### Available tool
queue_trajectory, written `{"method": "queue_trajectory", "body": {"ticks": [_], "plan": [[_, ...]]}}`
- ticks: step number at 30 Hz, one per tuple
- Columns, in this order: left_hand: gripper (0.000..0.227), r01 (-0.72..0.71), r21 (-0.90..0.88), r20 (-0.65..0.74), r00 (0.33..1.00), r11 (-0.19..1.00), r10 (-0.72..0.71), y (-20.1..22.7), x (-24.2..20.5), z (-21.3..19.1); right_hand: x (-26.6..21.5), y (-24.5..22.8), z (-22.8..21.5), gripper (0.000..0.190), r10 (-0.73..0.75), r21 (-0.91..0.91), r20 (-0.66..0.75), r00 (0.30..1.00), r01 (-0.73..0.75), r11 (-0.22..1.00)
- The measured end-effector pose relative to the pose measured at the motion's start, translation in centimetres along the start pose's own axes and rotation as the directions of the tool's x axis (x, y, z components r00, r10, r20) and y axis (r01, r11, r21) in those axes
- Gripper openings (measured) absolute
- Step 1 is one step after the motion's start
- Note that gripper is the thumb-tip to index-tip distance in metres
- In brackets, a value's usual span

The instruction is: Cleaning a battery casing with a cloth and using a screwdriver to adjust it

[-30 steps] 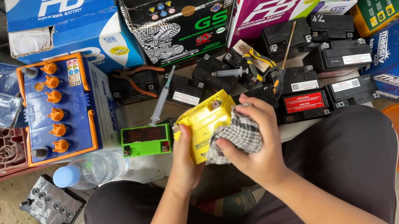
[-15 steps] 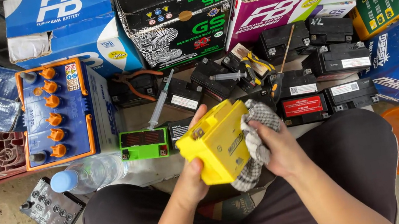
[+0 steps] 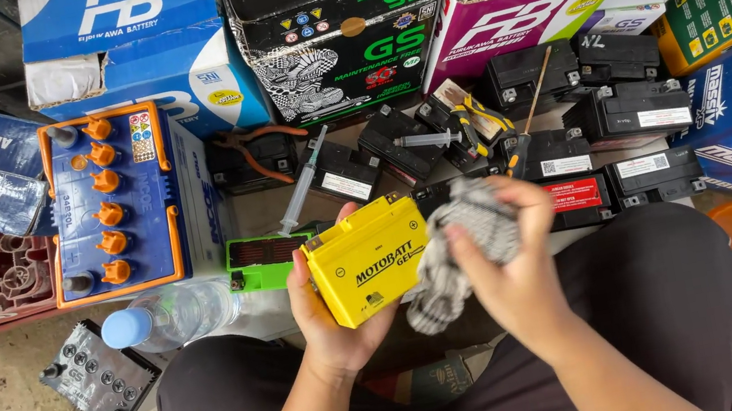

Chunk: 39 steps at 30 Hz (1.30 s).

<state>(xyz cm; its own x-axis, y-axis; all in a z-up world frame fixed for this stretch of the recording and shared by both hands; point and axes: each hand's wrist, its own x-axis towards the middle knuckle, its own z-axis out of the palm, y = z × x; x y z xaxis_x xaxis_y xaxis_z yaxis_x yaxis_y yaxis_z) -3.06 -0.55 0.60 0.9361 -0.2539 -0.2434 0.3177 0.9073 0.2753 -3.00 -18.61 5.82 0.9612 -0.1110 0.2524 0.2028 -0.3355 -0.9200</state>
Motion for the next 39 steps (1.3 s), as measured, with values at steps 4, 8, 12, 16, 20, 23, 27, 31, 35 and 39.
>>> {"method": "queue_trajectory", "body": {"ticks": [4, 8, 12, 16, 20, 23, 27, 31, 35, 39], "plan": [[0.090, 0.050, 0.004, -0.056, 0.997, 0.999, -0.050, 0.7, 0.0, -0.2, 0.6, 3.0, -3.5, 0.049, -0.075, -0.077, -0.320, 0.945, 0.053, 0.996], [0.072, 0.096, 0.040, 0.074, 0.992, 0.995, -0.099, 1.1, -0.8, 0.8, 1.1, 0.1, -2.5, 0.035, -0.010, 0.473, -0.406, 0.914, 0.220, 0.853], [0.073, 0.061, 0.011, 0.125, 0.990, 0.998, -0.062, -0.2, -0.5, 0.5, -0.2, -2.1, 1.1, 0.046, -0.319, -0.023, -0.093, 0.943, 0.318, 0.948], [0.071, -0.034, 0.074, 0.100, 0.995, 0.997, 0.027, -0.4, -0.6, 0.2, -1.7, -2.0, 3.3, 0.036, -0.381, -0.303, 0.127, 0.916, 0.402, 0.864], [0.061, 0.117, -0.155, 0.226, 0.971, 0.981, -0.081, -0.1, -0.4, -0.5, -2.3, -2.9, 3.7, 0.040, -0.480, -0.177, 0.290, 0.828, 0.540, 0.823], [0.062, 0.159, -0.185, 0.219, 0.969, 0.970, -0.117, 0.1, 0.0, -1.0, -1.8, -2.9, 3.6, 0.038, -0.546, -0.159, 0.359, 0.757, 0.626, 0.763], [0.064, -0.027, 0.055, 0.071, 0.997, 0.998, 0.023, 0.3, -0.8, 0.2, -0.7, 0.1, 2.4, 0.032, -0.344, -0.250, 0.216, 0.914, 0.392, 0.885], [0.065, -0.028, 0.104, 0.153, 0.988, 0.994, 0.012, 0.4, -0.5, 0.5, -0.6, -0.1, 2.6, 0.032, -0.257, -0.276, 0.123, 0.959, 0.281, 0.919], [0.063, -0.103, 0.120, 0.190, 0.979, 0.987, 0.079, 0.3, -0.2, 0.1, -2.7, -3.1, 3.8, 0.039, -0.309, -0.176, 0.229, 0.923, 0.351, 0.919], [0.062, 0.020, 0.053, 0.250, 0.968, 0.998, -0.033, 0.8, -0.7, -0.5, -3.2, -2.3, 4.2, 0.041, -0.471, -0.108, 0.320, 0.822, 0.525, 0.844]]}}
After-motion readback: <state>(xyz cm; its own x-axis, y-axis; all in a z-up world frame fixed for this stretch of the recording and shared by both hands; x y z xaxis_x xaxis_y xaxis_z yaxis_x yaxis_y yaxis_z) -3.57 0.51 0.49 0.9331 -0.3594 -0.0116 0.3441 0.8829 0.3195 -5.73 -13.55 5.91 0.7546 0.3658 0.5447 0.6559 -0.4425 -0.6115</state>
